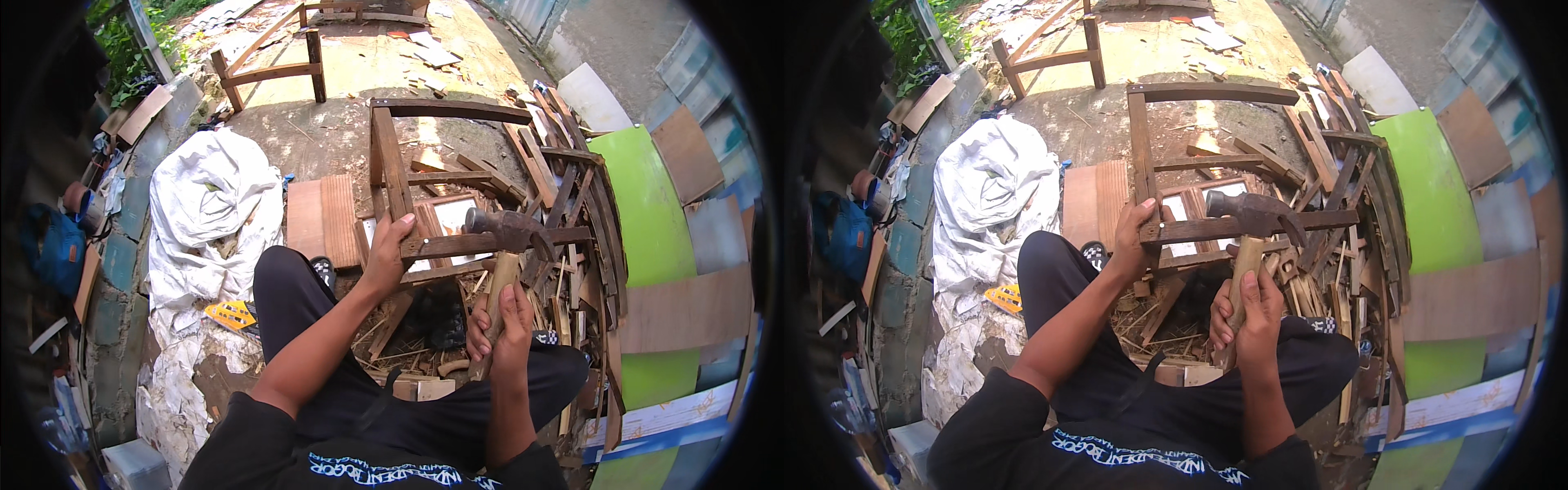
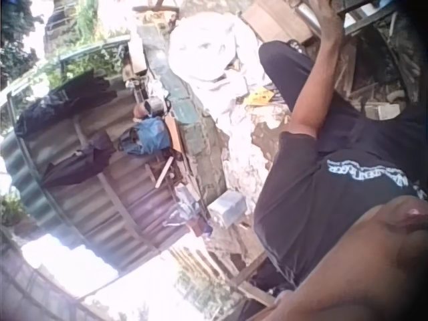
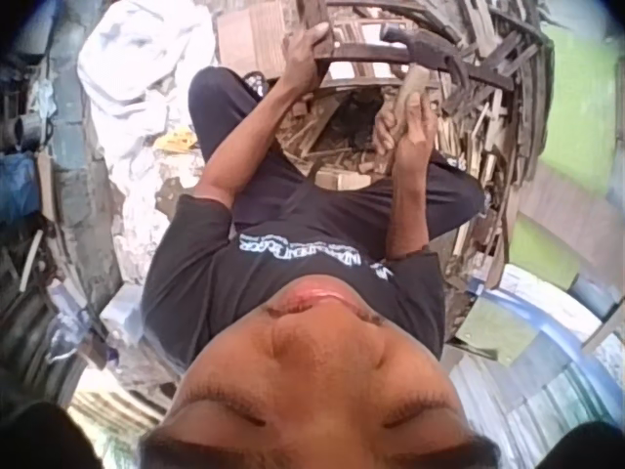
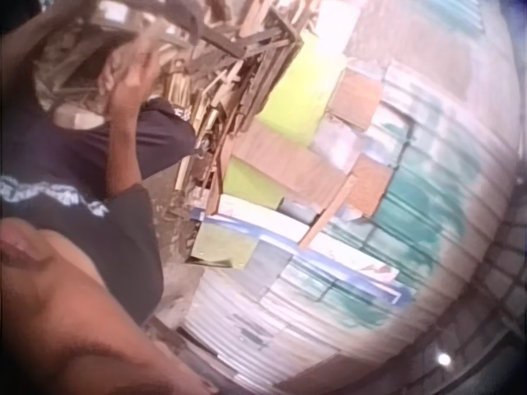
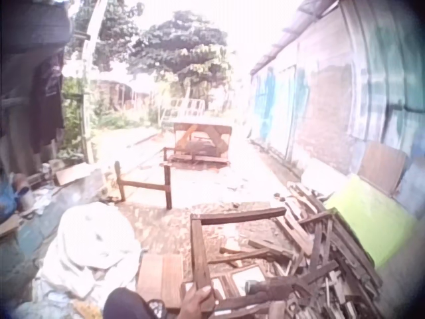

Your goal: The person sits on the ground and assembles a wooden frame by hand, using a hammer to drive nails into the joints. They repeatedly adjust the frame's position and hammer different sections to secure the pieces together.

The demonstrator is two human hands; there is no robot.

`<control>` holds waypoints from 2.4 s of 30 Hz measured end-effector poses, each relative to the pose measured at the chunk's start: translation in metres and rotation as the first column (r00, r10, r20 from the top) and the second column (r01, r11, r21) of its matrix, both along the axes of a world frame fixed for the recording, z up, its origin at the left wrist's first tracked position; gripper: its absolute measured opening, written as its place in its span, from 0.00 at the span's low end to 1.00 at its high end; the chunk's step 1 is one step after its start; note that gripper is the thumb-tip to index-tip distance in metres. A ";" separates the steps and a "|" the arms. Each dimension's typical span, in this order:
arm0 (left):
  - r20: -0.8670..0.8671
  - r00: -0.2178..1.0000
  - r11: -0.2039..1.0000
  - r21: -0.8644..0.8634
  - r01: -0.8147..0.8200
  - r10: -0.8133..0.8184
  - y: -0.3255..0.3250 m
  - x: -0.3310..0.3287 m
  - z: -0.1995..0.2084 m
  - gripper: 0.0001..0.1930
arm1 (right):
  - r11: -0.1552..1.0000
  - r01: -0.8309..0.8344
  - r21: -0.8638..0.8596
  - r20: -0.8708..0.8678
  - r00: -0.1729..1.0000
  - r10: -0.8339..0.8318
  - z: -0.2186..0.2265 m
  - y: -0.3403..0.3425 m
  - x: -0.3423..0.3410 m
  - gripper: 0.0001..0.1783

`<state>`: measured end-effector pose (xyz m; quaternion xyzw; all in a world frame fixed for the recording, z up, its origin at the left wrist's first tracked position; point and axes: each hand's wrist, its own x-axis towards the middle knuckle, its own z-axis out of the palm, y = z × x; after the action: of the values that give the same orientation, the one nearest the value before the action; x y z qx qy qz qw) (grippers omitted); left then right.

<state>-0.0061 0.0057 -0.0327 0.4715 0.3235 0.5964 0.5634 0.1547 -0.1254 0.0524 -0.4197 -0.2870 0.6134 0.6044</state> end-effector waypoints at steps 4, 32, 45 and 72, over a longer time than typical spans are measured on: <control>0.056 0.998 0.999 -0.040 -0.001 0.004 0.002 0.003 0.005 0.18 | 0.962 -0.257 -0.089 0.249 0.930 0.271 0.005 -0.002 0.005 0.26; 0.053 0.995 0.980 -0.171 0.097 -0.089 0.004 -0.002 0.010 0.23 | 0.960 0.161 0.229 0.543 0.797 -0.264 -0.020 0.042 0.074 0.15; 0.172 0.984 0.963 -0.252 0.099 -0.057 -0.003 -0.001 0.026 0.24 | 0.926 0.320 0.202 0.448 0.811 -0.378 -0.042 0.066 0.042 0.39; 0.157 0.983 0.968 -0.212 0.132 -0.100 -0.013 -0.011 -0.005 0.27 | 0.846 0.456 0.277 0.114 0.859 -0.500 -0.041 0.086 0.018 0.24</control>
<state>-0.0169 -0.0070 -0.0381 0.3792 0.3178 0.5554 0.6684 0.1732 -0.0391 0.0111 -0.4558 -0.2992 0.3625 0.7558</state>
